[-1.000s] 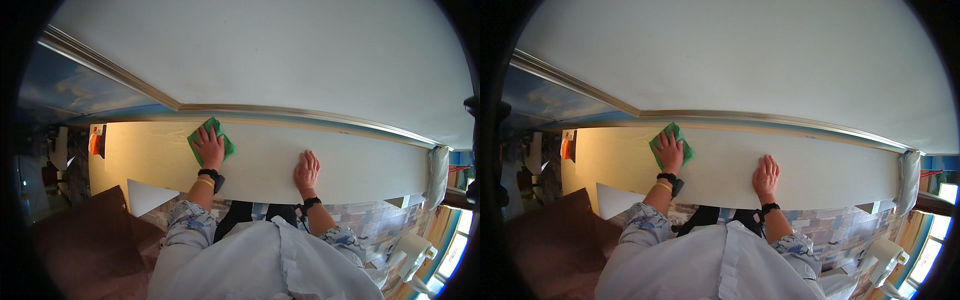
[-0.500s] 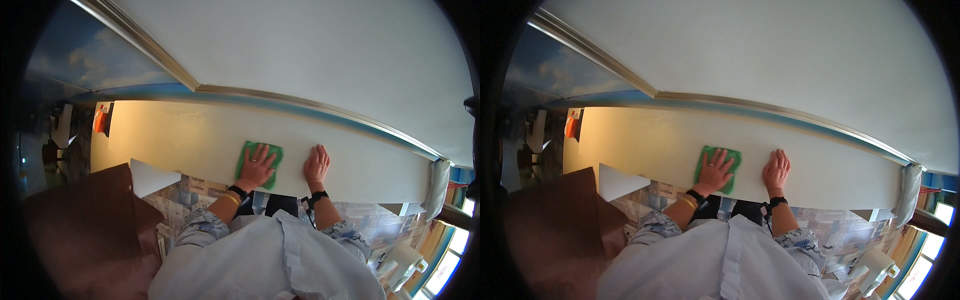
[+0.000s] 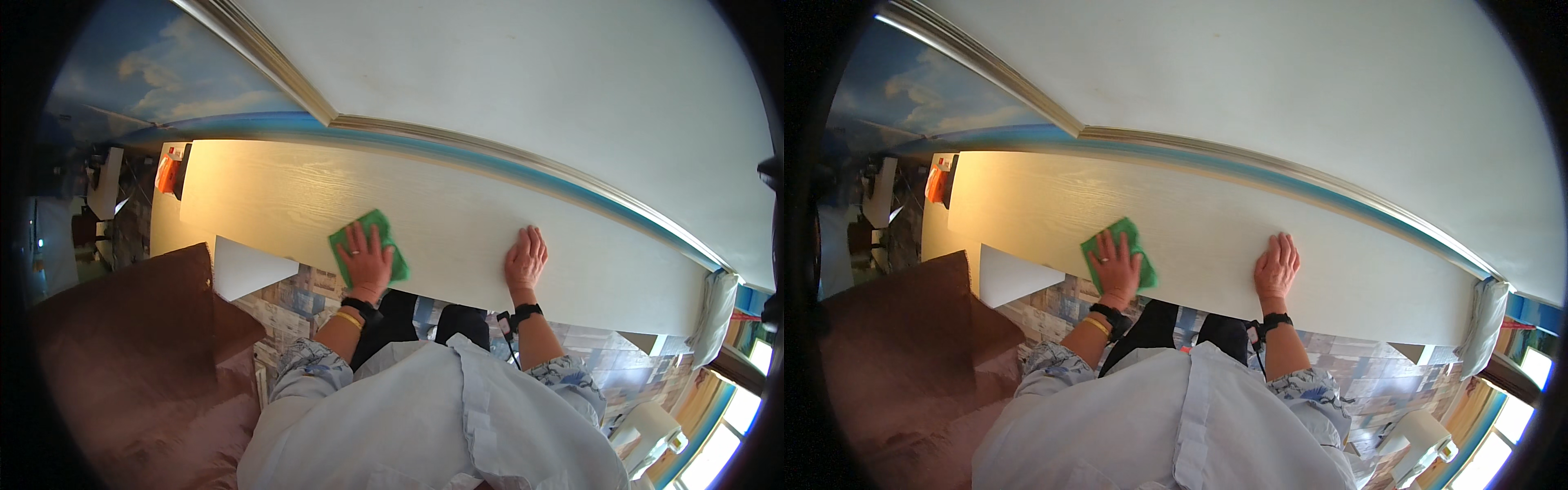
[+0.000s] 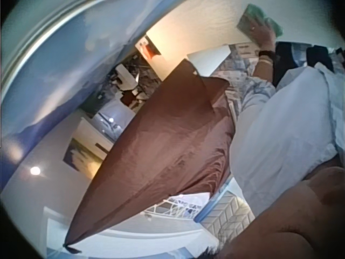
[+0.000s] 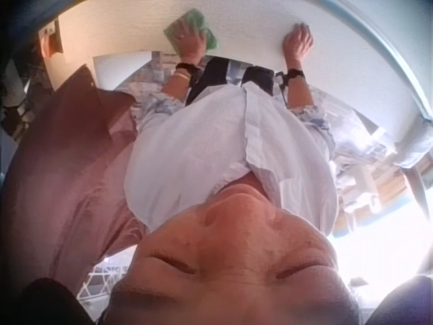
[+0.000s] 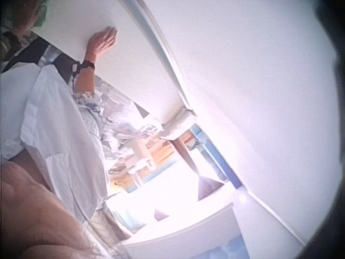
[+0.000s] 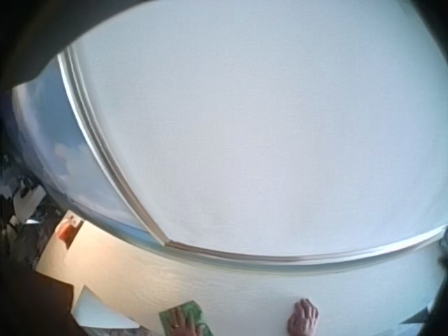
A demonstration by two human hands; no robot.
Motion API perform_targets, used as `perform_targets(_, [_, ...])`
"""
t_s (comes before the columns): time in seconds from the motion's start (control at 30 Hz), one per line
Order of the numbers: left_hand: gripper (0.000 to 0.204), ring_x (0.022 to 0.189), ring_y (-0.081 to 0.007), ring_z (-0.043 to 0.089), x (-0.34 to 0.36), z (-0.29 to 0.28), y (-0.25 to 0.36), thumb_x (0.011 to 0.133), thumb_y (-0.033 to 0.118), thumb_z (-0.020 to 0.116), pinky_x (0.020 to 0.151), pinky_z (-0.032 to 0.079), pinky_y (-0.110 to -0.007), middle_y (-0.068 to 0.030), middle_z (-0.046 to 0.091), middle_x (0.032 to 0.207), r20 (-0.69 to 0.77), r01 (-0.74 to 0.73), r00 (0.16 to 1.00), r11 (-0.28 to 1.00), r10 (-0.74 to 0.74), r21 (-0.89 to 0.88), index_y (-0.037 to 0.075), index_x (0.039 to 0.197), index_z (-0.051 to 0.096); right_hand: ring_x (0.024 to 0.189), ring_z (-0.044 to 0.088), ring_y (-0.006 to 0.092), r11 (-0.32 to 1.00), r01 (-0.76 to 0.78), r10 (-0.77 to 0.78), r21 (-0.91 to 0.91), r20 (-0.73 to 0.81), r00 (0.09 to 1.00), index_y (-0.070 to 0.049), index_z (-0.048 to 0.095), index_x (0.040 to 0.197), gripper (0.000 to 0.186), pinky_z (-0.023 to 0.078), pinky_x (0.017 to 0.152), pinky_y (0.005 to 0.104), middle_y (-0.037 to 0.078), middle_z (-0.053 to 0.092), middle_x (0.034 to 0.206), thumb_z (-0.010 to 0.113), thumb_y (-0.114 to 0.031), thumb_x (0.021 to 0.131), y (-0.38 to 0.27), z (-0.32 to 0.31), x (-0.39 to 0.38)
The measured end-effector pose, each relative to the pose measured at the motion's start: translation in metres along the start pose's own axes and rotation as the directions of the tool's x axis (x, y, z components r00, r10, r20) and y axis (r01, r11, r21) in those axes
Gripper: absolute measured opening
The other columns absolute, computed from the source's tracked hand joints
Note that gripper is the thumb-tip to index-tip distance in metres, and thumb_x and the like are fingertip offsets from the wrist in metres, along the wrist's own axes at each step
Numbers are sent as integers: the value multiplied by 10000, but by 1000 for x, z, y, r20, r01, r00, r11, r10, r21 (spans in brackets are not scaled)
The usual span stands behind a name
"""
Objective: The person wipes a light-colored countertop and adjacent wall surfaces using a green cloth. They move items such as a cutting board, a kettle, and a small black device aside to reach the areas underneath, then wipe the top and side panels of the counter and the wall above.
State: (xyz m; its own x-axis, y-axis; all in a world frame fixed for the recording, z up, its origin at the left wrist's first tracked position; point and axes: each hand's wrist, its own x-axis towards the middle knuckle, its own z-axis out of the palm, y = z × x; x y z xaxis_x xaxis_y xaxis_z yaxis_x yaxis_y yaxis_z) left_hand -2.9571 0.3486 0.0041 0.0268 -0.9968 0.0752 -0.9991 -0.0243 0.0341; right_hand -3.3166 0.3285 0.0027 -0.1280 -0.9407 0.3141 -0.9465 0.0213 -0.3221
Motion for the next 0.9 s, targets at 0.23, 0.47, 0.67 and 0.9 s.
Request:
perform_targets(0.23, [885,1507,-412,265,-26,-23,82,734,518,790,1138,191,-723,-203,290,1630,102,-596,718,683,689,-423,207,1496,466,1369,483,323,1000,6,-6,-28,14,1000,-77,607,1282,419,353,1134,497,119,563,1401,585,-89,864,2,1,-1])
perform_targets(0.47, [937,1526,-302,272,-6,-22,23,680,375,864,1180,196,-668,-90,300,1653,61,-794,549,543,834,-275,312,1516,446,1378,473,322,999,-9,9,-42,14,1000,-79,601,1290,419,344,1140,493,122,553,1414,587,-106,872,4,4,-2])
perform_targets(0.67, [852,1530,-295,265,10,-36,-66,723,475,816,1199,177,-643,-78,277,1662,163,-655,666,676,728,-339,318,1494,489,1376,475,323,999,-16,17,-40,31,999,-70,596,1302,420,342,1142,493,127,561,1406,581,-125,887,5,1,-2])
perform_targets(0.9, [740,1537,-305,235,50,-16,-116,873,510,697,1200,179,-625,-68,253,1675,109,-385,907,906,407,-178,284,1533,452,1372,478,324,999,-6,7,-42,27,1000,-70,591,1308,421,346,1142,493,127,566,1397,567,-119,891,5,1,0])
